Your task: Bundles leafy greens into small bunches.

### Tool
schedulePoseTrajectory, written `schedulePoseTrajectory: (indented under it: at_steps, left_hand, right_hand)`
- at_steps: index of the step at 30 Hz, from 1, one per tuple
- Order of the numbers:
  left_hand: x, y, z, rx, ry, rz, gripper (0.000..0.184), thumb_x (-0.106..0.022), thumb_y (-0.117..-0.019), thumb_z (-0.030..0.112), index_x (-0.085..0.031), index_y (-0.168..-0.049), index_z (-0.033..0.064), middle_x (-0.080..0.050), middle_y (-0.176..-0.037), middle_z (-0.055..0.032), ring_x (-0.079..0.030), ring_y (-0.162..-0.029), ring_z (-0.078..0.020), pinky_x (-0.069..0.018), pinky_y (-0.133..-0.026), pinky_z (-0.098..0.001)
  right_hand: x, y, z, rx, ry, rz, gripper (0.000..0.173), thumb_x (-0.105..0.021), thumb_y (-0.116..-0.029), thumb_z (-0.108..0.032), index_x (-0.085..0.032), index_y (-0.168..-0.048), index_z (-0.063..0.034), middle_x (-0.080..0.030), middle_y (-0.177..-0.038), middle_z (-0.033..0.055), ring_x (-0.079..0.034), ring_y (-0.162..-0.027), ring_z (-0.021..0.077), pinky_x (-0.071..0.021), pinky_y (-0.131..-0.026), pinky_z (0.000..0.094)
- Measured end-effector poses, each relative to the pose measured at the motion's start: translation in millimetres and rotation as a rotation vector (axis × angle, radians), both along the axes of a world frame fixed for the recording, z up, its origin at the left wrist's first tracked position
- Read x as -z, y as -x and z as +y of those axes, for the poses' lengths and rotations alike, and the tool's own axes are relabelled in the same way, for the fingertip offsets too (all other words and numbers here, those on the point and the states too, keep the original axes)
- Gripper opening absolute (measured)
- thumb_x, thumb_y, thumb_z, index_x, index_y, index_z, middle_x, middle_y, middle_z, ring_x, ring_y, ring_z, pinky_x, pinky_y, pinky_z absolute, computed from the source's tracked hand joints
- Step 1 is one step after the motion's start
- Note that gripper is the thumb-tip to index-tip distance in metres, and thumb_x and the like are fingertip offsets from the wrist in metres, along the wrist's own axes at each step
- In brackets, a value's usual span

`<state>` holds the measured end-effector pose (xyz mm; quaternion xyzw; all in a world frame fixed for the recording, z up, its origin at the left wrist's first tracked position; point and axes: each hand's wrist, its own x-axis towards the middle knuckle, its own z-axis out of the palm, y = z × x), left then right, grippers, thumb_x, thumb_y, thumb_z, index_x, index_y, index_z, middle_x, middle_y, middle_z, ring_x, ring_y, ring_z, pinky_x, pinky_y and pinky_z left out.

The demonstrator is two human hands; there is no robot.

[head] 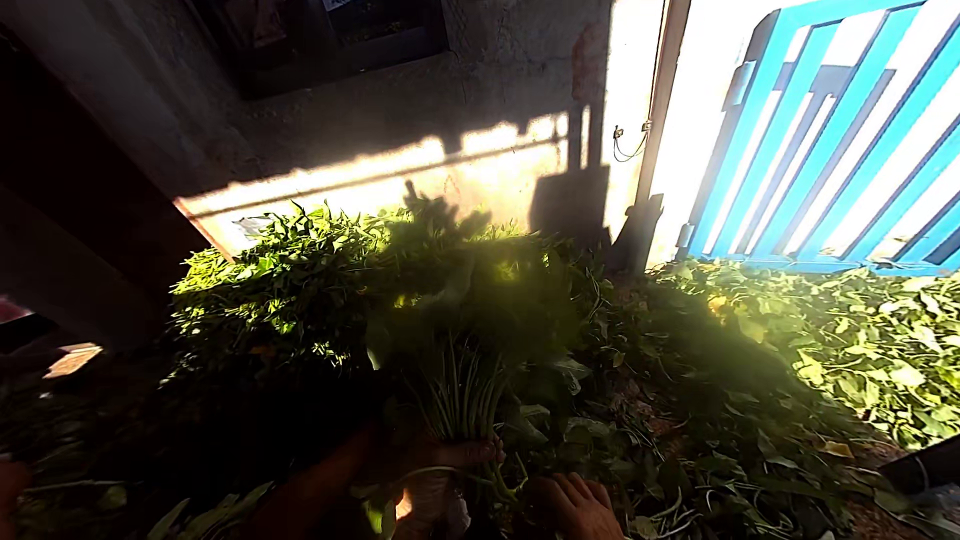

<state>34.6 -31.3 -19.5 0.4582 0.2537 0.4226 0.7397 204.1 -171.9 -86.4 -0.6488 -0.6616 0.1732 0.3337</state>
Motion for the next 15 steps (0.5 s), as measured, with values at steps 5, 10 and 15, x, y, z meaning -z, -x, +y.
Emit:
schedulePoseTrajectory:
  at_steps: [5,10,15]
  left_hand:
    - [6,-24,-12,-0.127,0.136,0.194,0.032,-0.075,-0.072,-0.014,-0.063,-0.1,-0.007,-0.074,-0.083,-0.0191,-0.074,-0.073,-0.0249,-0.0631,-0.07,-0.0363]
    - [6,-25,-10,-0.264,0.166,0.285,0.037,-0.081,-0.0698,-0.016,-0.065,-0.102,-0.0084,-0.072,-0.086,-0.0209,-0.071,-0.073,-0.0251,-0.0627,-0.069,-0.0371]
    - [7,-24,0,-0.377,0.282,0.284,0.044,-0.081,-0.0671,-0.018,-0.058,-0.103,-0.0089,-0.068,-0.079,-0.0229,-0.07,-0.064,-0.0315,-0.0625,-0.057,-0.0446]
  right_hand:
    - [8,31,33,0.107,-0.027,0.673,0.073,-0.083,-0.0805,-0.053,-0.059,-0.127,-0.0017,-0.07,-0.106,0.0089,-0.068,-0.098,0.0198,-0.0581,-0.09,0.0447]
    - [4,52,54,0.306,-0.313,0.691,0.028,-0.073,-0.0925,-0.024,-0.066,-0.107,-0.0007,-0.066,-0.089,0.0068,-0.066,-0.081,0.0134,-0.0582,-0.072,0.0299]
    - [-14,62,44,0.28,-0.466,1.062,0.016,-0.051,-0.0999,0.001,-0.061,-0.11,0.0067,-0.069,-0.104,0.0111,-0.068,-0.097,0.0149,-0.0586,-0.085,0.0284]
